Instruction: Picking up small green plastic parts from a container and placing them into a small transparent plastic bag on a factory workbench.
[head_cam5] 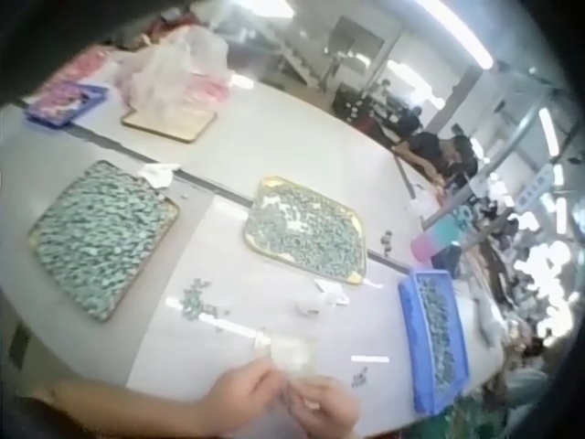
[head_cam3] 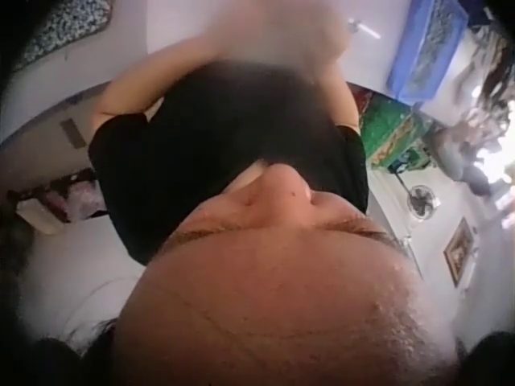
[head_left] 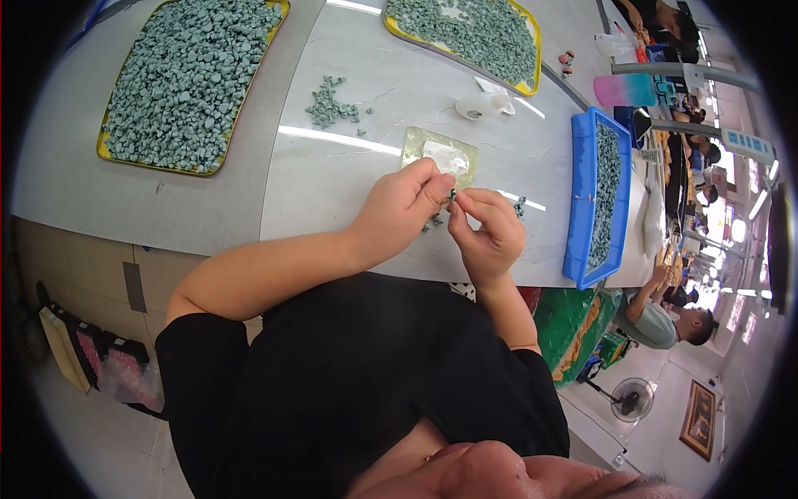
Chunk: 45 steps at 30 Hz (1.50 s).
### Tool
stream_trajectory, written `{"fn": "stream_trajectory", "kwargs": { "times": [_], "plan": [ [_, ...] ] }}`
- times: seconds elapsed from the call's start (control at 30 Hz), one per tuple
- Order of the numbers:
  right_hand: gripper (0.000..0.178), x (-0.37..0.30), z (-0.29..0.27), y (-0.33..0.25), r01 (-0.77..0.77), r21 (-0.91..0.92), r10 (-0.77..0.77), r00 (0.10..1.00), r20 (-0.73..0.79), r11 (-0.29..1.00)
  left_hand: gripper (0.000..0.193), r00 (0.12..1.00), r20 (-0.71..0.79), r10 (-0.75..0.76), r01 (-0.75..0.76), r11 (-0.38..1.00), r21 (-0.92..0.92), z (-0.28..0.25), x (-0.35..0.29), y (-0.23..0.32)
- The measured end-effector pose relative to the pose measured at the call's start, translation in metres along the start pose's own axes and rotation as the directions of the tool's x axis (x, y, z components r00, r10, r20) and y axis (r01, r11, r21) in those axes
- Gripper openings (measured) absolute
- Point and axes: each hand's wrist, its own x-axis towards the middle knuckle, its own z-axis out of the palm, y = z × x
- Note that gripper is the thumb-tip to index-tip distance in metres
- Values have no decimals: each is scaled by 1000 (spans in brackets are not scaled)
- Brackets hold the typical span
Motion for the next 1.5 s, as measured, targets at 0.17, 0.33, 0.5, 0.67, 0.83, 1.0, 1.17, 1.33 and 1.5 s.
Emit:
{"fn": "stream_trajectory", "kwargs": {
  "times": [0.17,0.33,0.5,0.67,0.83,1.0,1.17,1.33,1.5],
  "plan": [
    [20,-2,1,2,21,-68,-23,999,-41,998,25,999,48,-26,34,985,-168,2,1,0],
    [19,-1,2,3,36,-80,-39,999,-36,996,24,999,24,-38,40,993,-113,1,2,-1],
    [19,-1,3,3,49,-73,-52,998,-33,996,25,997,26,-73,75,996,-58,-3,1,-1],
    [18,-6,4,4,19,-45,-20,999,-27,999,28,994,34,-100,99,995,26,-2,3,2],
    [15,3,-23,10,-86,-82,100,976,193,993,28,988,45,-147,138,978,157,-1,4,-1],
    [11,7,-71,31,-496,-377,539,842,13,783,28,975,124,-184,156,967,203,-3,5,2],
    [19,-1,-93,62,-534,-671,642,758,-110,515,25,942,119,-315,314,949,30,-2,9,11],
    [20,-7,-93,80,-563,-621,692,720,-45,545,21,933,111,-341,359,886,-295,-2,11,14],
    [20,0,-70,63,-594,-396,629,776,-52,700,19,950,57,-308,304,862,-406,0,12,13]
  ]
}}
